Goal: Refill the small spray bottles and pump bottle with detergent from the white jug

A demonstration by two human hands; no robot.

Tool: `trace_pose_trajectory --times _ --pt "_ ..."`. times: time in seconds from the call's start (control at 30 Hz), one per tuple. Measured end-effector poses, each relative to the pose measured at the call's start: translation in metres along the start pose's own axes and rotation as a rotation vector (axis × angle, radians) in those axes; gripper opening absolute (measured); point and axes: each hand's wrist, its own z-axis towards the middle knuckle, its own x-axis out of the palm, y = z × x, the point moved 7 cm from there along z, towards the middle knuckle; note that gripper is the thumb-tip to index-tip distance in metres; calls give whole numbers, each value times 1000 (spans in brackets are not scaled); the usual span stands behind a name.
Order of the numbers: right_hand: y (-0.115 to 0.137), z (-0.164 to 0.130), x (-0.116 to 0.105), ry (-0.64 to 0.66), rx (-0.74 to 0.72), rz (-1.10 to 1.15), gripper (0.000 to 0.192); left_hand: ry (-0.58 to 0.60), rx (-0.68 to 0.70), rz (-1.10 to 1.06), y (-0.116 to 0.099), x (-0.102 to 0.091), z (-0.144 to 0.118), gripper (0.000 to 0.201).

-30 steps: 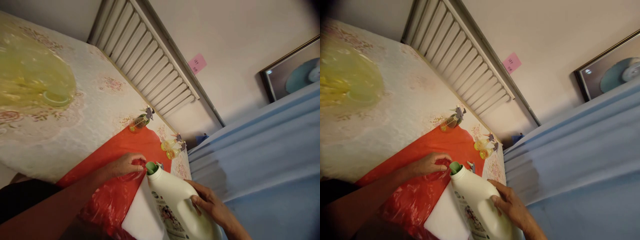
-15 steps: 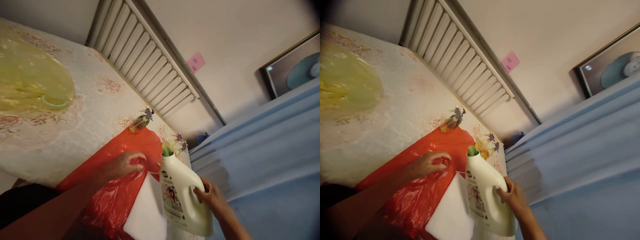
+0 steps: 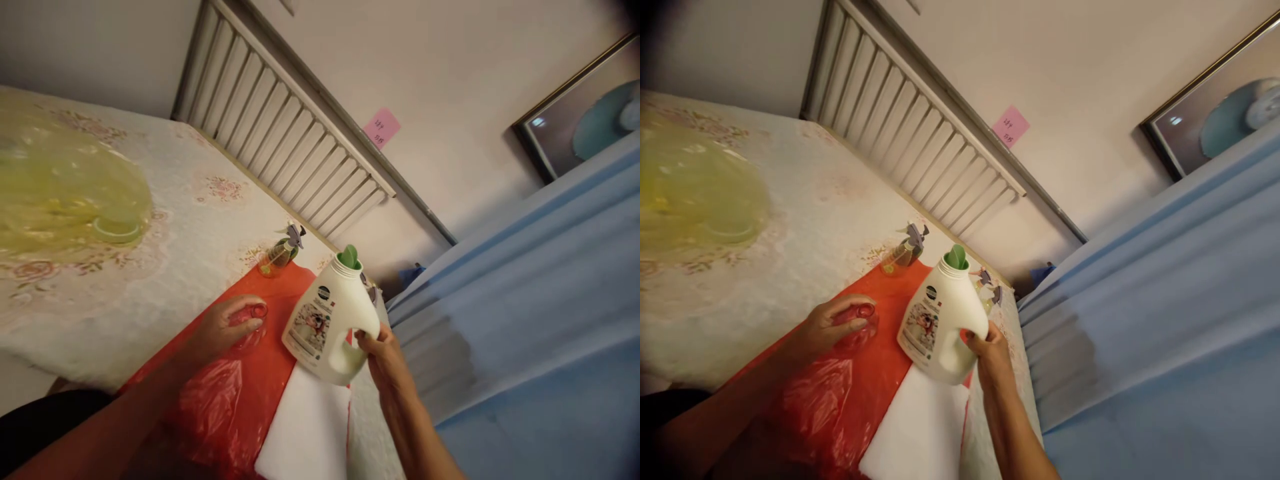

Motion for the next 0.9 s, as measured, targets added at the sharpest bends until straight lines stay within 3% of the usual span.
trace_pose_trajectory --times 0.27,0.47,0.67,0.73,0.83,0.9 --pt "-39 18 78 39 -73 267 26 -149 -57 30 -10 -18 -32 40" --pt "-75 22 102 25 -76 299 27 -154 -24 131 -21 -9 -54 37" --pt "-84 25 99 31 -125 260 21 -132 -96 146 -21 24 -72 41" --pt "-82 24 94 76 -155 256 28 -133 -106 141 -23 36 -75 41" --pt "-87 26 66 36 -169 209 45 -131 -88 152 -22 51 -76 39" --pt "-103 27 33 -108 -132 167 46 -133 -80 154 -18 59 -74 41"
